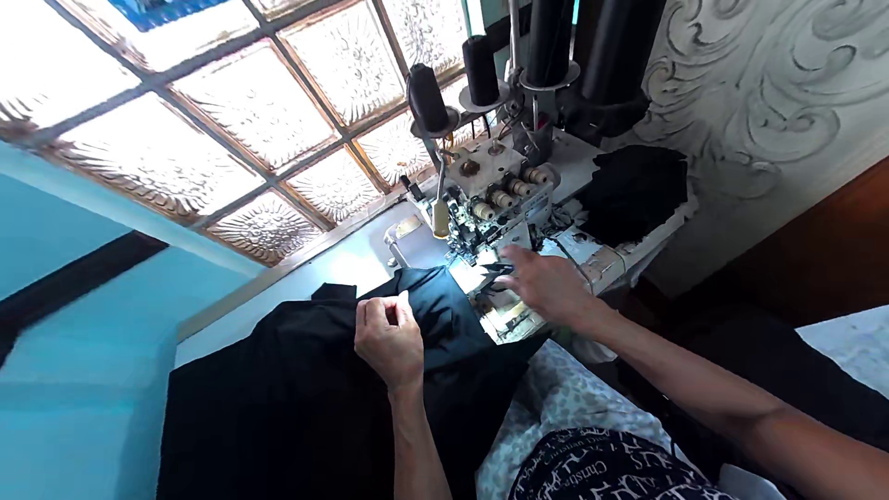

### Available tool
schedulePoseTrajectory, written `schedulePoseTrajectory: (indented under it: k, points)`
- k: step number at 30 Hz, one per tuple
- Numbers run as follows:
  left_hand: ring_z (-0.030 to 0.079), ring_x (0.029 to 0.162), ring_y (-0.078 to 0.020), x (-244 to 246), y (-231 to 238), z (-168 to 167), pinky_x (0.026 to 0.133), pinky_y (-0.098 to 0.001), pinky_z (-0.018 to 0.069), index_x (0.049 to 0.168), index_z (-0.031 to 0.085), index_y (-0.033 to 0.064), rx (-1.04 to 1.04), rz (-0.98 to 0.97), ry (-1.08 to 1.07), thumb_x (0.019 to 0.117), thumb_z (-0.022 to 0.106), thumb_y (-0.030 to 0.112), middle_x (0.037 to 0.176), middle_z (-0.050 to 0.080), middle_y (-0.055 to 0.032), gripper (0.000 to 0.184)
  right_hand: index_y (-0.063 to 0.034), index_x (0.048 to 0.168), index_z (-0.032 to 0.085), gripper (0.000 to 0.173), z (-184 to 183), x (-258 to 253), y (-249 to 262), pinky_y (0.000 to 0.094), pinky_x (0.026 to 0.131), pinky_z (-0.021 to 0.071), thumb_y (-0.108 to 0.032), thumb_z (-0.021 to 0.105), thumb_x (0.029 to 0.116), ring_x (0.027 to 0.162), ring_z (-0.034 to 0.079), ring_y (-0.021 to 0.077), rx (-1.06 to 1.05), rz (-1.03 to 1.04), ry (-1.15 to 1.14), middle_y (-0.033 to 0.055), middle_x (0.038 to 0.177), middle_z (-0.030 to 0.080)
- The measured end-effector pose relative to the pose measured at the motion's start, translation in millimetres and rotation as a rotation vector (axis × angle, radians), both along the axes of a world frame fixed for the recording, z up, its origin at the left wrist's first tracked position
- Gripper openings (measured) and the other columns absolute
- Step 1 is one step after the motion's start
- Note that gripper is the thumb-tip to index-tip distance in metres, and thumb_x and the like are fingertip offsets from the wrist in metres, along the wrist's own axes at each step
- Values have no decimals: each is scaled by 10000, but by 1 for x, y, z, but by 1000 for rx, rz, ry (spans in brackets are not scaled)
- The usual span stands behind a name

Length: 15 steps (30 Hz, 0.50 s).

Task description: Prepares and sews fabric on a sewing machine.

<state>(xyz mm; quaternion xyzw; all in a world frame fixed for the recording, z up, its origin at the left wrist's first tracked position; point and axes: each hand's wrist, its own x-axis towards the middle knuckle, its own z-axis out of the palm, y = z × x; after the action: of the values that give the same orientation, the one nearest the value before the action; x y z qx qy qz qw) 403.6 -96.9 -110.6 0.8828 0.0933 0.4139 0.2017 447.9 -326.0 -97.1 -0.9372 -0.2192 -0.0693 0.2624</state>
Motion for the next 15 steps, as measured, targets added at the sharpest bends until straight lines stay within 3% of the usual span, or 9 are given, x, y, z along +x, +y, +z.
schedulePoseTrajectory:
  k: [5,7,10,15]
  points:
    - [651,714,-271,-3,-5,0,663,-381,532,844,681,-72,21,-17,-24,917,691,68,839,654,-206,158,9,1112,664,247,-5,18,49,457,526,531,-75,737,891,631,656,330,-76,94,-263,194,972,644]
    - [652,717,-272,-5,-7,1,662,-382,532,837,680,-66,30,-30,-22,914,689,64,836,652,-200,151,-4,1093,671,213,-13,24,57,469,533,526,-71,721,896,646,657,330,-50,104,-290,185,952,644]
    - [652,716,-280,-6,-11,1,663,-393,535,826,675,-64,55,-63,-41,911,686,68,827,648,-194,158,-12,996,677,98,-17,27,61,491,526,509,-87,684,934,631,666,344,47,127,-300,168,787,655]
    - [631,729,-225,-11,-11,10,672,-297,520,835,684,-74,80,-117,-239,922,684,67,815,639,-186,166,22,1013,676,139,-19,9,36,475,570,549,-74,706,916,672,679,338,42,156,-312,190,916,667]
